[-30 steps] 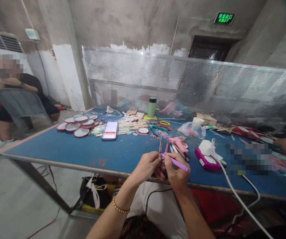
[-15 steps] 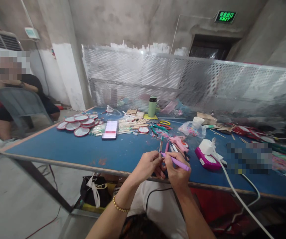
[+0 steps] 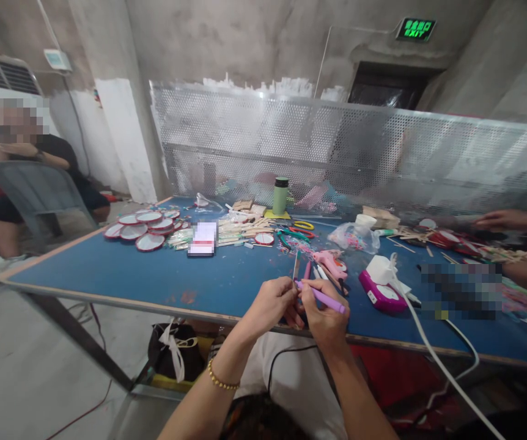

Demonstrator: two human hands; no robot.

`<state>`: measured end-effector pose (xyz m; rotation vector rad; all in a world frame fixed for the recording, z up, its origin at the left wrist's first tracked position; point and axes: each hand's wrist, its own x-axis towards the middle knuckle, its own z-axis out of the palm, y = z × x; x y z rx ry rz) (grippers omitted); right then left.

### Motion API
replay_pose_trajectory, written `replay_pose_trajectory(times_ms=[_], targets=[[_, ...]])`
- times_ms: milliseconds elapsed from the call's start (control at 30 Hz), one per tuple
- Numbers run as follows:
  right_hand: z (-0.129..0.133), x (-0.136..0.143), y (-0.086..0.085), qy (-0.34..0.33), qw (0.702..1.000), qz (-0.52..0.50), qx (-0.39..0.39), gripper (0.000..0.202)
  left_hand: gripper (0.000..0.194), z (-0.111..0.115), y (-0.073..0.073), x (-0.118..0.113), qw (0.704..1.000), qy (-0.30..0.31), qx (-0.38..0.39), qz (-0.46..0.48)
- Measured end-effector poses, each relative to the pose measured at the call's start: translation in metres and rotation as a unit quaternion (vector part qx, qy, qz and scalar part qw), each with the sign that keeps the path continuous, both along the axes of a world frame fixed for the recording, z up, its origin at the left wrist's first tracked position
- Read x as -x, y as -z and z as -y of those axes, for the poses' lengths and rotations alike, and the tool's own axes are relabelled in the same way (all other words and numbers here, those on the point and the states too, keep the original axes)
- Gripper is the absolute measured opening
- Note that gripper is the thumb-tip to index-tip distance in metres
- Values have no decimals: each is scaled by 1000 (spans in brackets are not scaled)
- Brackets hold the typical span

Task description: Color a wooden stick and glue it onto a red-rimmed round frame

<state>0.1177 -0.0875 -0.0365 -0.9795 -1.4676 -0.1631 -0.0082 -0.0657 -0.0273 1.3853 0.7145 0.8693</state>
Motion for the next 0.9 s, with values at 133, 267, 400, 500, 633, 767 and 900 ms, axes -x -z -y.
replay_pose_trajectory(times_ms=[133, 267, 400, 500, 633, 767, 900], targets=[[0, 0, 1, 3, 1000, -9, -4, 14, 37, 0, -1, 0, 1000, 1, 3, 1], [1, 0, 1, 0, 1000, -23, 6, 14, 40, 0, 0, 0, 1000, 2, 5, 3], [1, 0, 0, 5, 1000, -15, -1, 14, 40, 0, 1, 0, 1000, 2, 3, 5], [0, 0, -1, 10, 1000, -2, -11, 14, 39, 0, 1, 0, 1000, 5, 3, 8], [0, 0, 0, 7, 1000, -14, 4, 14, 38, -1, 1, 0, 1000, 4, 6, 7], [-1, 0, 5, 2, 999, -46, 29, 14, 38, 0, 1, 0, 1000, 5, 3, 4], [0, 0, 7, -1, 998, -58, 38, 16, 40, 0, 0, 0, 1000, 4, 3, 2]])
